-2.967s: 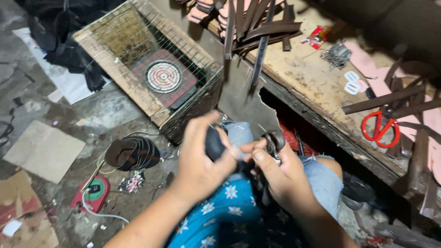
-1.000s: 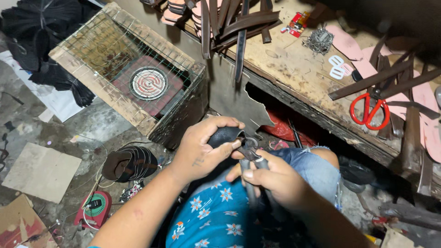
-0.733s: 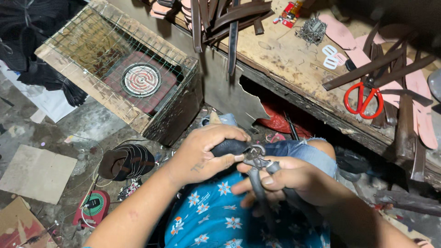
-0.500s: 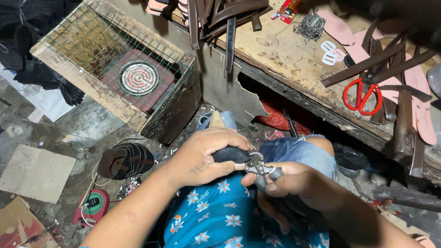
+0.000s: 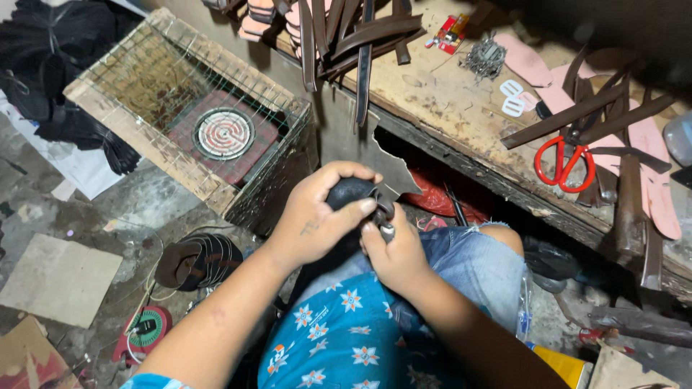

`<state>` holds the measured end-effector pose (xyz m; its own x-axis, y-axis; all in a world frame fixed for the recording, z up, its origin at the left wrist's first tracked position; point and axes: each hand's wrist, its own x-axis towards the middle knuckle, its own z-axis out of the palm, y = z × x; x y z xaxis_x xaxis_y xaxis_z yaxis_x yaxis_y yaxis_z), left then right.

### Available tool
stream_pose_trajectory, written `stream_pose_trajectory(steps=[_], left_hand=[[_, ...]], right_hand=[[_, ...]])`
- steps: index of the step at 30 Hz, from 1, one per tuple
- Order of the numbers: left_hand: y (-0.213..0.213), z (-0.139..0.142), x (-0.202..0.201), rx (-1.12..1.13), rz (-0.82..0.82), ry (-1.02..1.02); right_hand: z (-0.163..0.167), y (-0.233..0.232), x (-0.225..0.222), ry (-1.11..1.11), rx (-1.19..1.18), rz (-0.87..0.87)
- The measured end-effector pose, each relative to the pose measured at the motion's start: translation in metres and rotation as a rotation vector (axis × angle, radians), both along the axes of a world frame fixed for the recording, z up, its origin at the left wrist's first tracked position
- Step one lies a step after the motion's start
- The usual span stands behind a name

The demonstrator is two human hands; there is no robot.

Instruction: The person uses pliers to trim and smooth the edges of a sandal sole while seated. They repeatedly reposition the sandal and use the pliers to remove excess material along the perimeter, then place the sandal aside.

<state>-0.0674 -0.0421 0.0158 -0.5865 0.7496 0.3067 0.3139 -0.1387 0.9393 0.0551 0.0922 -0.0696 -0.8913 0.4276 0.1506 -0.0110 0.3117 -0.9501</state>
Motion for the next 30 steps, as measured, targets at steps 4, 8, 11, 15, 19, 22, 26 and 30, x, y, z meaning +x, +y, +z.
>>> stream_pose_trajectory(steps=[4, 8, 11, 15, 19, 22, 26, 30], left_hand=[[-0.012, 0.002, 0.002, -0.044, -0.047, 0.191], [-0.013, 0.002, 0.011, -0.008, -0.131, 0.227], [-0.011, 0.004, 0.016, 0.011, -0.155, 0.285], [-0.006, 0.007, 0.021, 0.013, -0.199, 0.304], [-0.004, 0.010, 0.023, -0.002, -0.224, 0.354], [-0.005, 0.012, 0.022, -0.001, -0.237, 0.317], [-0.007, 0.011, 0.022, 0.015, -0.290, 0.338], [-0.006, 0.007, 0.022, 0.014, -0.272, 0.297]], right_hand=[[0.035, 0.025, 0.028, -0.257, -0.574, 0.362], [0.065, 0.046, 0.056, -0.305, -0.495, 0.524], [0.082, 0.053, 0.061, -0.424, -0.491, 0.548], [0.112, 0.057, 0.061, -0.648, -0.949, 0.544], [0.131, 0.053, 0.067, -0.774, -0.628, 0.492], [0.131, 0.055, 0.067, -0.767, -0.562, 0.514], [0.130, 0.065, 0.069, -0.694, -0.566, 0.651], [0.125, 0.055, 0.076, -0.729, -0.628, 0.461]])
